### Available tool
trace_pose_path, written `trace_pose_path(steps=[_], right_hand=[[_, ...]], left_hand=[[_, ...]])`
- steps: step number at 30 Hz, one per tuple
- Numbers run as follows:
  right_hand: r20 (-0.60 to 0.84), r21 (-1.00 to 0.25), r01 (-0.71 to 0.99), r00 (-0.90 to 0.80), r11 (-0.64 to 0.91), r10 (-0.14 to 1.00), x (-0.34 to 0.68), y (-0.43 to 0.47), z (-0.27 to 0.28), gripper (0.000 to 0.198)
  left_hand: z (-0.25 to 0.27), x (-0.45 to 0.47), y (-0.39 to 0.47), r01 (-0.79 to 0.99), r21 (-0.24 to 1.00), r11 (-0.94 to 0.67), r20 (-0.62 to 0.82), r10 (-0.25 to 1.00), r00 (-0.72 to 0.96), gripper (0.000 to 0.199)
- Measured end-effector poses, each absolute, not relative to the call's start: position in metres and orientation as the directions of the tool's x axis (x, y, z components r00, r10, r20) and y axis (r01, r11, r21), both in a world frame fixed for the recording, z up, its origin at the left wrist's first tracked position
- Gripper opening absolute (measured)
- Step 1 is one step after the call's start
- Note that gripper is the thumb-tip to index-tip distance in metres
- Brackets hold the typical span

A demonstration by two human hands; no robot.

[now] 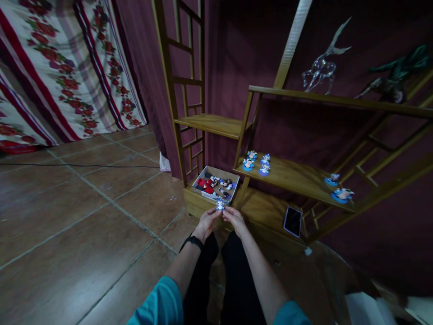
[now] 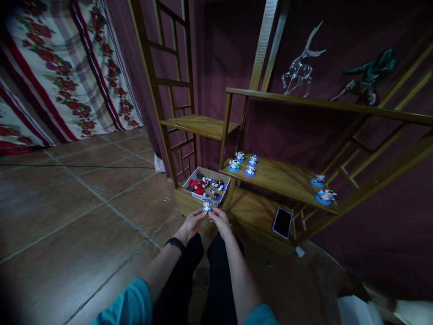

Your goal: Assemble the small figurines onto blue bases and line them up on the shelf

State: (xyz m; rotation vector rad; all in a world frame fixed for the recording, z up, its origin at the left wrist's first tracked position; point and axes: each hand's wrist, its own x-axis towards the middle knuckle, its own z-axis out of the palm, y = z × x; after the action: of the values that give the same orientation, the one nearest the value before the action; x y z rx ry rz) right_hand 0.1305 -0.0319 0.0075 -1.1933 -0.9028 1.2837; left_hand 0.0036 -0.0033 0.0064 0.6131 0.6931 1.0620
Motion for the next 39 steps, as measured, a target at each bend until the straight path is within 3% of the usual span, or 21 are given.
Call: trace_pose_path(steps=[13,26,39], right_hand=[[-0.111,-0.971,-0.225,0.146,-0.076,0.983,0.129,-0.028,0.014,0.044],[-0.033,-0.972,-0.233,0.028,-0.025,0.999,0.134,-0.032,0.015,0.045],[-0.097,-0.981,-0.177,0.088,-0.08,0.991,0.145,-0.029,0.008,0.043]], left_hand=[[0.01,0.001,0.001,-0.53,0.756,0.384,-0.202,0.907,0.369,0.033],[0.013,-0.001,-0.003,-0.5,0.754,0.427,-0.239,0.886,0.398,0.045],[0.015,0.008,-0.007,-0.493,0.751,0.439,-0.257,0.882,0.395,0.034]])
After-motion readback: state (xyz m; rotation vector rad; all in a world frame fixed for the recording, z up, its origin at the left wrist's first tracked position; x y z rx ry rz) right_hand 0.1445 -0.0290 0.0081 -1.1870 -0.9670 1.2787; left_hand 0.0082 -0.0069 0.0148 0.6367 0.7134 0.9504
